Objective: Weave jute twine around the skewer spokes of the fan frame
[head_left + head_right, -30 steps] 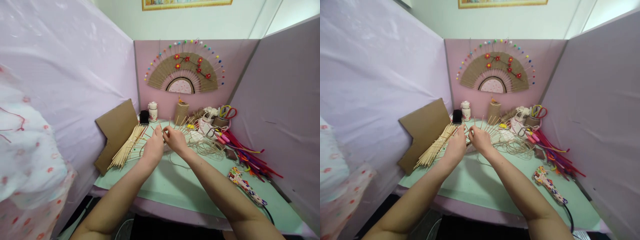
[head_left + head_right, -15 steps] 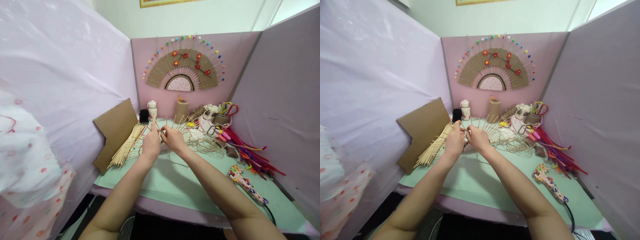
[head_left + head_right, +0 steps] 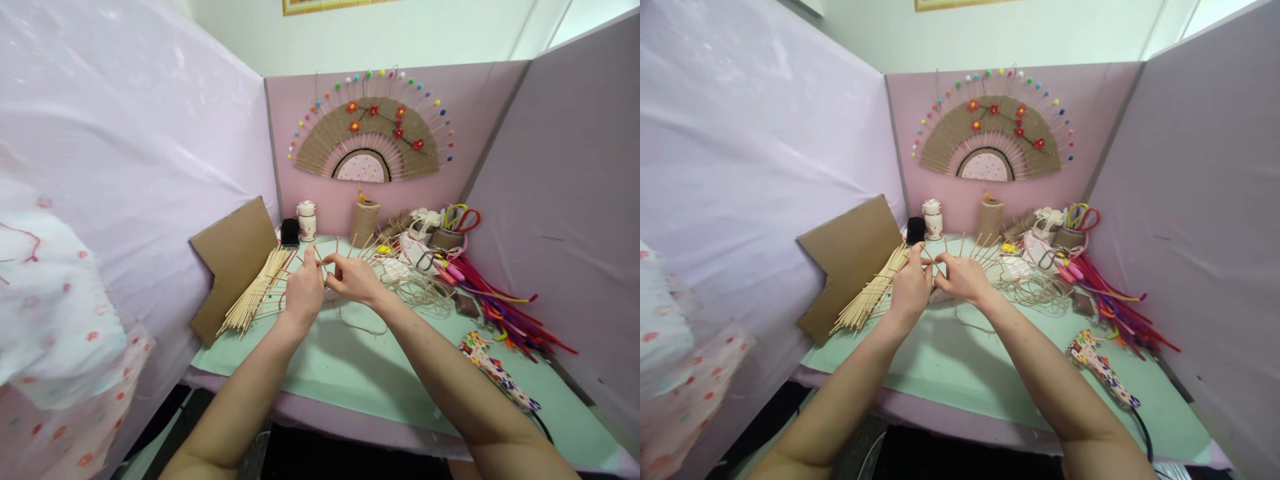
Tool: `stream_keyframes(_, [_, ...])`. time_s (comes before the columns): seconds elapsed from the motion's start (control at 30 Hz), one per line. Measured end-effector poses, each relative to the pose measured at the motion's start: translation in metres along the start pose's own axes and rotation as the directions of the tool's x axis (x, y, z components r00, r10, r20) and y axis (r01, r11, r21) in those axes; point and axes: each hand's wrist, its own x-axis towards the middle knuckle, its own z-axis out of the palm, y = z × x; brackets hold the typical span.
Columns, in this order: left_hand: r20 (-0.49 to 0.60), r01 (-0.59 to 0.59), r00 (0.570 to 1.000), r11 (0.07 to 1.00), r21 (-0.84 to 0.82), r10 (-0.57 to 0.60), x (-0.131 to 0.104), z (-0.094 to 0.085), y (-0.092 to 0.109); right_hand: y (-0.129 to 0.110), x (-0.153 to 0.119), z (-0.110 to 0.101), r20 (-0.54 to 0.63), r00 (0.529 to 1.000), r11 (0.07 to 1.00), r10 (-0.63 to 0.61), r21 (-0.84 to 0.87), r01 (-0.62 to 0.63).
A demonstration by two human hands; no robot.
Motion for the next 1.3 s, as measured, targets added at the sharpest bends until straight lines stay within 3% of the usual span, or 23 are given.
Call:
stream_keyframes(0.27, [-0.021,-0.018,1.000,1.000,-0.014,0.017,-0.002,0.000,0.000,-0.002,0.002,0.010,-0.096,0.994,0.999,0.054,0.010,-0.053])
stream_keyframes(0.57, [-0.026,0.018,1.000,1.000,0.014,-0.017,-0.005,-0.002,0.003,-0.001,0.003,0.015,-0.116,0.991,0.998,0.069,0.010,-0.069])
stream_keyframes(1.3, [-0.068,-0.028,0.997,0.999,0.019,0.029,-0.006,0.004,-0.004,-0.001,0.000,0.020,-0.150,0.985,0.996,0.082,-0.015,-0.085])
